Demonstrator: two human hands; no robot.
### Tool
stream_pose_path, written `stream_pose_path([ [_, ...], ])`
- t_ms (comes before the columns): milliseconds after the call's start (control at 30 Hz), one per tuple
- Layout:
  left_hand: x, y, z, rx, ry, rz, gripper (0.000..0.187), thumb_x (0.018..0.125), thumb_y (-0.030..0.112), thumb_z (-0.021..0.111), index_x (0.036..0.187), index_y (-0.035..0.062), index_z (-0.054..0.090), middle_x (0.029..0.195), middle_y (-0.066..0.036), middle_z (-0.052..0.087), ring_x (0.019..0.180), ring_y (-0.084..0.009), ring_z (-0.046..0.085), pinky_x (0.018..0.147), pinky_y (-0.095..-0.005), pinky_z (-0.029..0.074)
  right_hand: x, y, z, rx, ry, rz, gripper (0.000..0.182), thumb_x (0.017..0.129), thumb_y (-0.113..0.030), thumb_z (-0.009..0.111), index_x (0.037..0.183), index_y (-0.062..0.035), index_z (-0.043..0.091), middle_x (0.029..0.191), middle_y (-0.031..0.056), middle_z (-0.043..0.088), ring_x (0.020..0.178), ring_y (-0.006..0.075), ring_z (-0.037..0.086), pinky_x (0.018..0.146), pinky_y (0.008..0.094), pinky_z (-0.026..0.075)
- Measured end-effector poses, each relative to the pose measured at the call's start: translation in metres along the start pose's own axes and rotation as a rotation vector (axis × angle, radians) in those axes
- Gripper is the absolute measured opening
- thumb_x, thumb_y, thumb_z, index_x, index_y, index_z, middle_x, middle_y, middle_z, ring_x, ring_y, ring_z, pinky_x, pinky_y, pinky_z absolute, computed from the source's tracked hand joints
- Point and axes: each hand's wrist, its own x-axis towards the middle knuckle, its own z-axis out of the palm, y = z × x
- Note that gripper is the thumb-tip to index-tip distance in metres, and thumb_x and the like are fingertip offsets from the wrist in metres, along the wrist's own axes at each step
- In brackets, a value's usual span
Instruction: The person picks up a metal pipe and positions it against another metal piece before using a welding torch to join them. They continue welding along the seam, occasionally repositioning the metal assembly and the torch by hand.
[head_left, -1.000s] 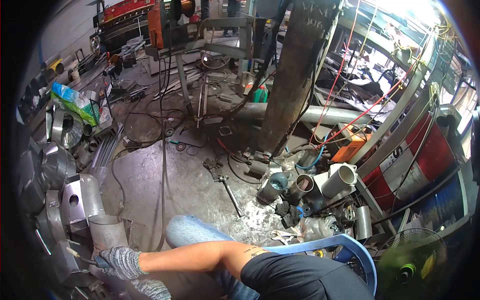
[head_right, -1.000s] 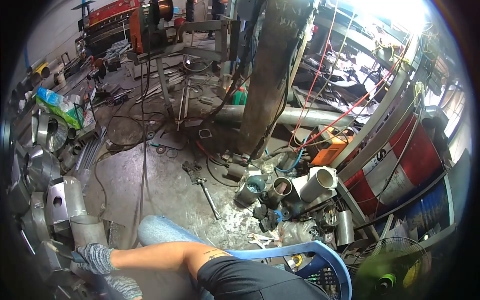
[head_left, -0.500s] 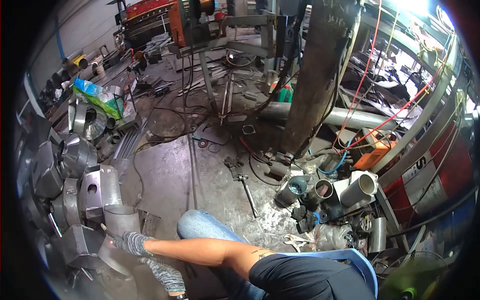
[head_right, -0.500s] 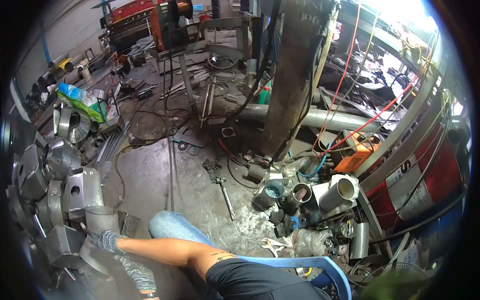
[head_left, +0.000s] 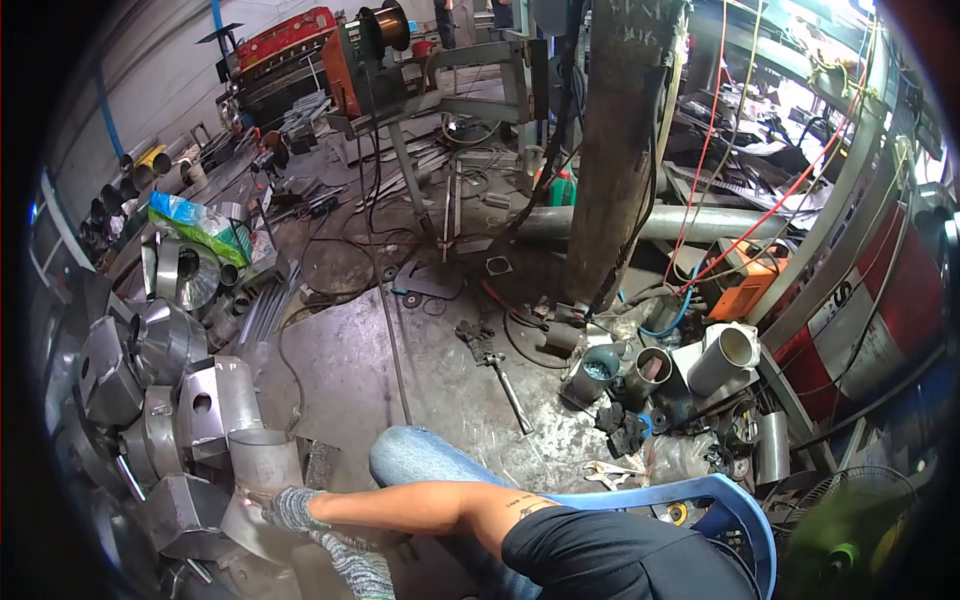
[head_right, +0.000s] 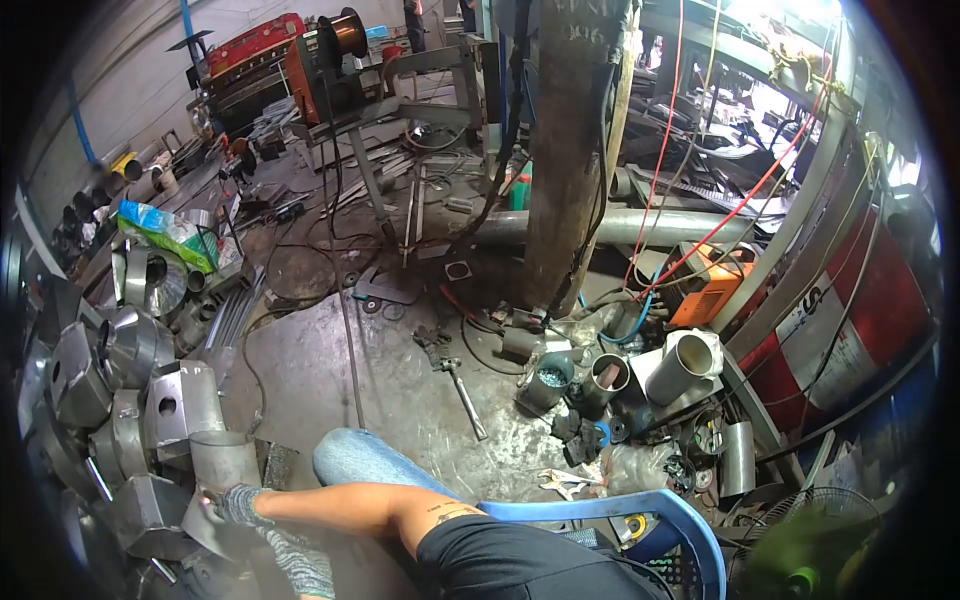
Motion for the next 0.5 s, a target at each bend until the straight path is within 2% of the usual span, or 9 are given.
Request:
stream_pose_path([
  [33, -0.012, -0.005, -0.018, 0.003, 0.000, 0.005, 0.034, 0.114, 0.022, 0.044, 0.143, 0.0119, 0.058, 0.134, -0.009, 0.062, 0.122, -0.0210, 0.061, 0.101, -0.0380, 0.055, 0.002, -0.002, 0.005, 0.001, -0.005, -0.005, 0.046, 0.105, -0.031, 0.053, 0.134, -0.0002, 0.070, 0.129, 0.0163, 0.073, 0.112, 0.0222, 0.075, 0.102, 0.0435, 0.059],
  [100, 0.003, 0.011, -0.009, 0.007, 0.005, 0.012, 0.034, 0.114, 0.022, 0.044, 0.143, 0.0117, 0.058, 0.134, -0.009, 0.062, 0.122, -0.0212, 0.061, 0.101, -0.0381, 0.055, 0.001, -0.003, -0.009, -0.420, -0.187, -0.222, 0.046, 0.105, -0.033, 0.045, 0.125, 0.0009, 0.068, 0.096, 0.0161, 0.073, 0.062, 0.0207, 0.069, 0.069, 0.0379, 0.061],
  [167, -0.009, 0.008, -0.041, 0.007, 0.013, 0.016, 0.034, 0.114, 0.021, 0.045, 0.143, 0.0115, 0.059, 0.134, -0.009, 0.062, 0.122, -0.0214, 0.061, 0.101, -0.0381, 0.055, -0.042, 0.012, -0.111, -0.414, -0.209, -0.263, 0.040, 0.105, -0.031, 0.047, 0.120, 0.0001, 0.069, 0.090, 0.0136, 0.071, 0.060, 0.0196, 0.067, 0.067, 0.0371, 0.060],
  [200, 0.003, 0.019, -0.028, 0.006, 0.020, 0.020, 0.034, 0.114, 0.021, 0.045, 0.143, 0.0114, 0.059, 0.134, -0.009, 0.062, 0.122, -0.0214, 0.061, 0.101, -0.0382, 0.055, -0.032, 0.017, -0.146, -0.415, -0.225, -0.299, 0.036, 0.106, -0.028, 0.049, 0.115, -0.0006, 0.070, 0.084, 0.0111, 0.069, 0.058, 0.0185, 0.064, 0.065, 0.0362, 0.060],
  [233, 0.004, 0.022, -0.031, 0.006, 0.030, 0.025, 0.034, 0.114, 0.021, 0.045, 0.143, 0.0113, 0.059, 0.134, -0.009, 0.062, 0.122, -0.0215, 0.061, 0.101, -0.0382, 0.055, -0.036, 0.016, -0.148, -0.407, -0.225, -0.313, 0.036, 0.106, -0.028, 0.049, 0.115, -0.0006, 0.070, 0.084, 0.0111, 0.069, 0.058, 0.0185, 0.064, 0.065, 0.0362, 0.060],
  [333, -0.016, 0.004, -0.071, -0.018, 0.114, 0.034, 0.034, 0.114, 0.021, 0.045, 0.143, 0.0111, 0.059, 0.133, -0.010, 0.062, 0.121, -0.0218, 0.061, 0.101, -0.0383, 0.056, -0.044, 0.009, -0.143, -0.945, 0.071, -0.071, 0.020, 0.101, -0.020, 0.055, 0.096, -0.0045, 0.066, 0.068, 0.0056, 0.058, 0.055, 0.0172, 0.060, 0.055, 0.0367, 0.054],
  [400, -0.073, -0.032, -0.144, -0.074, 0.363, 0.059, 0.033, 0.114, 0.021, 0.046, 0.143, 0.0109, 0.059, 0.133, -0.010, 0.062, 0.121, -0.0219, 0.062, 0.101, -0.0384, 0.056, -0.048, -0.004, -0.136, -1.125, 0.412, 0.055, 0.017, 0.099, -0.014, 0.059, 0.084, -0.0071, 0.064, 0.058, 0.0020, 0.051, 0.053, 0.0163, 0.056, 0.048, 0.0370, 0.051],
  [467, -0.181, -0.069, -0.196, -0.157, 0.747, 0.084, 0.033, 0.114, 0.021, 0.046, 0.143, 0.0107, 0.059, 0.133, -0.010, 0.062, 0.121, -0.0221, 0.062, 0.101, -0.0384, 0.056, -0.031, -0.002, -0.140, 0.146, 0.619, 0.212, 0.025, 0.086, -0.009, 0.061, 0.063, -0.0164, 0.057, 0.054, 0.0023, 0.047, 0.047, 0.0163, 0.045, 0.043, 0.0362, 0.040],
  [500, -0.193, -0.079, -0.202, 0.724, 0.803, 0.023, 0.028, 0.113, 0.016, 0.051, 0.138, 0.0068, 0.061, 0.123, -0.008, 0.066, 0.105, -0.0192, 0.064, 0.088, -0.0324, 0.058, -0.034, 0.007, -0.172, -0.394, 0.189, 0.020, 0.026, 0.084, -0.009, 0.061, 0.060, -0.0175, 0.054, 0.052, 0.0014, 0.043, 0.049, 0.0164, 0.044, 0.043, 0.0359, 0.037],
])
